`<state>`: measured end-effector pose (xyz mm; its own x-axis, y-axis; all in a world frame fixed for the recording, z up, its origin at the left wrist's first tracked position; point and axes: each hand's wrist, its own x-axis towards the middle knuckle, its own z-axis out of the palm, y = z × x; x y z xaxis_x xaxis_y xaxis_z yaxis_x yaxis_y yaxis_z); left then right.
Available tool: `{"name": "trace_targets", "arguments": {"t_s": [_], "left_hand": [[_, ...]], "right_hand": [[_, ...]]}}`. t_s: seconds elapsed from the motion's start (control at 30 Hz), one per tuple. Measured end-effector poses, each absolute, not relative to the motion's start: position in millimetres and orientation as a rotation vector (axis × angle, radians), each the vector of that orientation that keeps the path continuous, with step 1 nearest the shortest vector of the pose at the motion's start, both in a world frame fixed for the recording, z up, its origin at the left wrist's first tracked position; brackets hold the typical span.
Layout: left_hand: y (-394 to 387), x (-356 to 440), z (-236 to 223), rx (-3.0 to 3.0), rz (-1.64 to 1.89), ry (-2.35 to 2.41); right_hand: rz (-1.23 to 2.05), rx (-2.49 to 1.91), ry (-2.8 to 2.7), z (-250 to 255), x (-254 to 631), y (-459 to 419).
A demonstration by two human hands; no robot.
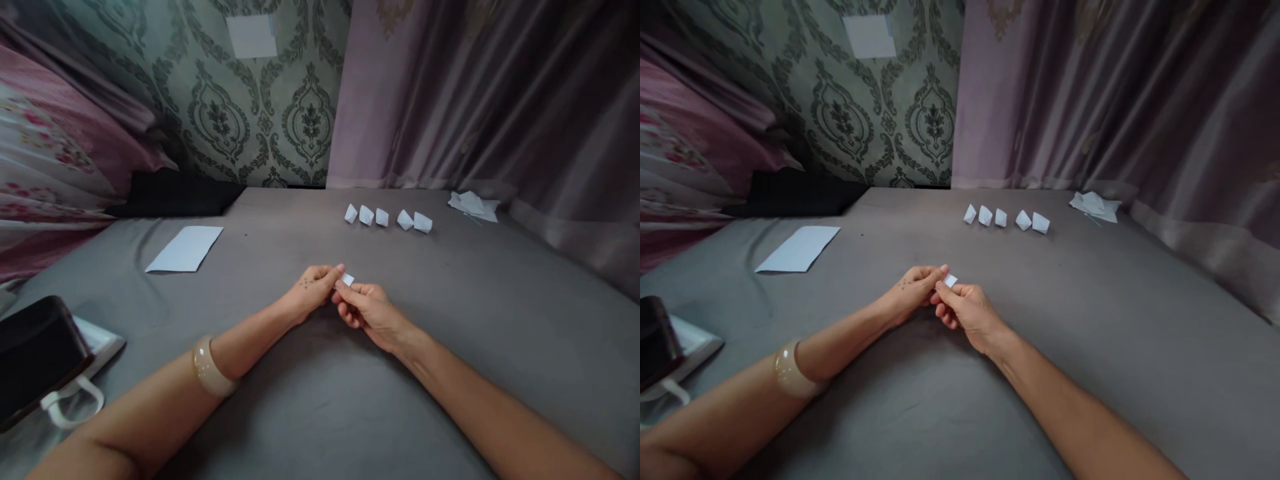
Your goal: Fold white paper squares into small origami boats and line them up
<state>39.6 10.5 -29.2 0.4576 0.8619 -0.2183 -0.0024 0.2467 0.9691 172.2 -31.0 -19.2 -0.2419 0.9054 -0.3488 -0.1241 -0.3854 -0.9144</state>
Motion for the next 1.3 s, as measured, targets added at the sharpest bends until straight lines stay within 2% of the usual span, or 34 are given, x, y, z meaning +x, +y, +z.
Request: {"name": "trace_targets", "arguments": {"t_s": [0.07, 0.1, 0.2, 0.3, 0.53, 0.67, 0.8, 0.97, 1.3], "left_hand": [[13, 37, -31, 1.092, 0.708, 0.931], [15, 36, -31, 1.038, 0.700, 0.922], [19, 31, -31, 0.908, 0.687, 0.882], [18, 32, -28, 0.859, 0.667, 0.875], [6, 38, -22, 0.961, 0.579, 0.961], [11, 32, -26, 1.305, 0.716, 1.163], [15, 27, -28, 1.618, 0.919, 1.145], [14, 29, -25, 1.721, 0.875, 1.126], [20, 27, -29, 1.729, 0.877, 0.991]], "right_hand": [[1.617, -1.336, -1.193, -18, 178, -30], [1.461, -1.396, -1.295, -17, 181, -30], [0.700, -1.371, -1.575, -18, 190, -28], [0.334, -1.140, -1.818, -23, 194, -27], [0.332, -1.056, -1.908, -29, 187, -30], [0.412, -1.202, -1.781, -28, 186, -27], [0.567, -1.328, -1.678, -31, 191, -20], [0.710, -1.404, -1.628, -37, 195, -14], [0.524, -1.456, -1.717, -36, 190, -15]]}}
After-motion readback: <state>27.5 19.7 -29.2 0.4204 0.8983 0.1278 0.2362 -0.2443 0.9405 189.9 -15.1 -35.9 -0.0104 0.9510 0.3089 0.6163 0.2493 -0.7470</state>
